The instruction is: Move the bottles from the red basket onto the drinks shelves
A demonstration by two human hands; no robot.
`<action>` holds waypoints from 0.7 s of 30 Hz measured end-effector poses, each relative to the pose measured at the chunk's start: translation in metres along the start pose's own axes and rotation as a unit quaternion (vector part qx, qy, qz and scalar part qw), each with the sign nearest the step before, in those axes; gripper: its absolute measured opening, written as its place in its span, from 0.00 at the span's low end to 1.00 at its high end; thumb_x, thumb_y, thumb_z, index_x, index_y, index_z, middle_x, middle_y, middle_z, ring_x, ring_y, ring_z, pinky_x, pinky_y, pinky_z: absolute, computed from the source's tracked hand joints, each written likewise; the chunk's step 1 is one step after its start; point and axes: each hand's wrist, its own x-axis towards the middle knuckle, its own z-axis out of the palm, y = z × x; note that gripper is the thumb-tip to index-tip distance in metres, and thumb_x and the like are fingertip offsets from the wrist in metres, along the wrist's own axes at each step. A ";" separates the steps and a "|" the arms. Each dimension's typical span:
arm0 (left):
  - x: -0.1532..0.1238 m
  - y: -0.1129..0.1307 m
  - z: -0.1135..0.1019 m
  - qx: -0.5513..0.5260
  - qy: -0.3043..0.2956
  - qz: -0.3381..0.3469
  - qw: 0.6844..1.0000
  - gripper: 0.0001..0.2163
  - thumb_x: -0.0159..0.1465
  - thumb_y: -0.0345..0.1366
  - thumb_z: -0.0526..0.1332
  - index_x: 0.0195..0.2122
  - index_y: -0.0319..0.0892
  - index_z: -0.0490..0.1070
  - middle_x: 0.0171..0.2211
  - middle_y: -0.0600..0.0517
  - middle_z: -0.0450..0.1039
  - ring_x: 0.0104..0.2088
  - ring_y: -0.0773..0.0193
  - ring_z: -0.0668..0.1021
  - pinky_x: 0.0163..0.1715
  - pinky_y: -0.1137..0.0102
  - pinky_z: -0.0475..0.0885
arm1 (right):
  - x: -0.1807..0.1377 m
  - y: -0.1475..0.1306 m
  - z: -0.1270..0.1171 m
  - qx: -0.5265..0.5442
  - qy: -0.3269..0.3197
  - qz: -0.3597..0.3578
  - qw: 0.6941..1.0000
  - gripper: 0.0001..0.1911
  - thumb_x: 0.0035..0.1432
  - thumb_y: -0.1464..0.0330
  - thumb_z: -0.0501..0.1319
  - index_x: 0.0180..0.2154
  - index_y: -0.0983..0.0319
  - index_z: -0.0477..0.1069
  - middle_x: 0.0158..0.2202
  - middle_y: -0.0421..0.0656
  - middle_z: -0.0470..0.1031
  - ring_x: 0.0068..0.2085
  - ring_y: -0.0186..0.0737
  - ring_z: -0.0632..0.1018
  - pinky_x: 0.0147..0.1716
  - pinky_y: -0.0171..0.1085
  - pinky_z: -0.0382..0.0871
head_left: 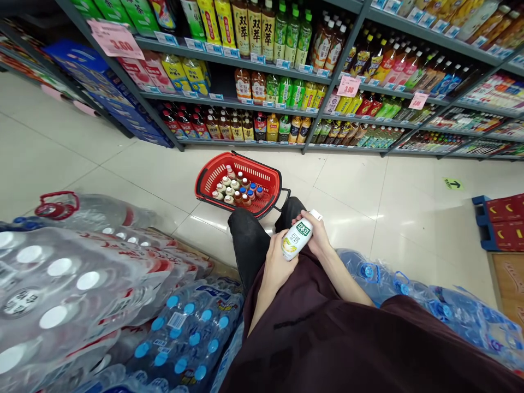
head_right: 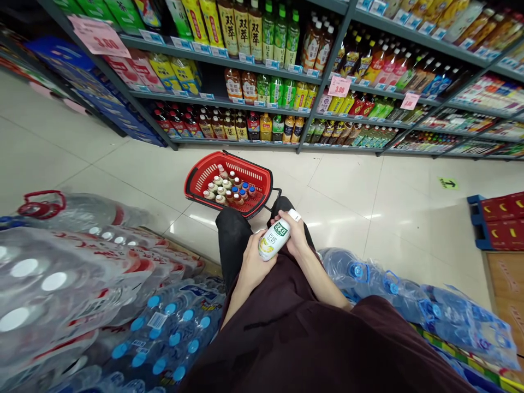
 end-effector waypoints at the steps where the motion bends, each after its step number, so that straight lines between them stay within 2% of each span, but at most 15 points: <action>1: 0.000 0.000 0.000 0.007 0.001 0.003 1.000 0.31 0.55 0.26 0.66 0.61 0.43 0.64 0.55 0.43 0.70 0.56 0.52 0.77 0.58 0.57 0.73 | 0.001 0.001 -0.002 0.010 -0.006 0.004 1.000 0.13 0.48 0.67 0.74 0.29 0.61 0.71 0.25 0.36 0.78 0.28 0.38 0.80 0.32 0.38 0.78; 5: 0.001 0.006 -0.004 -0.019 -0.022 -0.035 0.999 0.33 0.53 0.30 0.71 0.61 0.43 0.65 0.58 0.43 0.73 0.57 0.51 0.77 0.60 0.56 0.72 | 0.004 -0.003 -0.008 0.049 -0.073 -0.013 0.996 0.11 0.49 0.69 0.71 0.26 0.59 0.68 0.23 0.34 0.74 0.27 0.37 0.78 0.35 0.40 0.78; 9: 0.002 0.008 -0.007 -0.157 -0.103 -0.108 0.976 0.35 0.53 0.38 0.75 0.61 0.41 0.66 0.56 0.44 0.77 0.54 0.52 0.80 0.55 0.58 0.75 | 0.004 -0.009 -0.015 0.097 -0.165 -0.017 0.981 0.12 0.47 0.68 0.68 0.23 0.58 0.64 0.20 0.33 0.67 0.27 0.36 0.73 0.39 0.44 0.77; 13: -0.001 0.004 -0.007 -0.236 -0.169 -0.111 0.950 0.34 0.54 0.41 0.75 0.60 0.38 0.68 0.54 0.42 0.79 0.52 0.51 0.81 0.55 0.58 0.75 | 0.005 -0.011 -0.025 0.103 -0.206 -0.001 0.973 0.14 0.43 0.66 0.68 0.21 0.57 0.60 0.18 0.33 0.59 0.25 0.37 0.68 0.40 0.49 0.76; 17: -0.001 0.005 -0.005 -0.222 -0.172 -0.112 0.953 0.33 0.54 0.39 0.75 0.60 0.38 0.69 0.54 0.43 0.79 0.51 0.52 0.81 0.53 0.59 0.75 | 0.008 -0.010 -0.029 0.093 -0.225 0.006 0.970 0.15 0.42 0.66 0.68 0.21 0.57 0.60 0.18 0.32 0.57 0.24 0.36 0.66 0.38 0.47 0.75; 21: -0.002 0.010 -0.003 -0.191 -0.135 -0.123 0.965 0.32 0.54 0.36 0.72 0.61 0.39 0.67 0.51 0.44 0.79 0.47 0.54 0.82 0.49 0.59 0.78 | 0.008 -0.006 -0.020 0.075 -0.206 0.004 0.976 0.13 0.46 0.64 0.70 0.25 0.58 0.66 0.20 0.33 0.62 0.25 0.37 0.69 0.37 0.43 0.74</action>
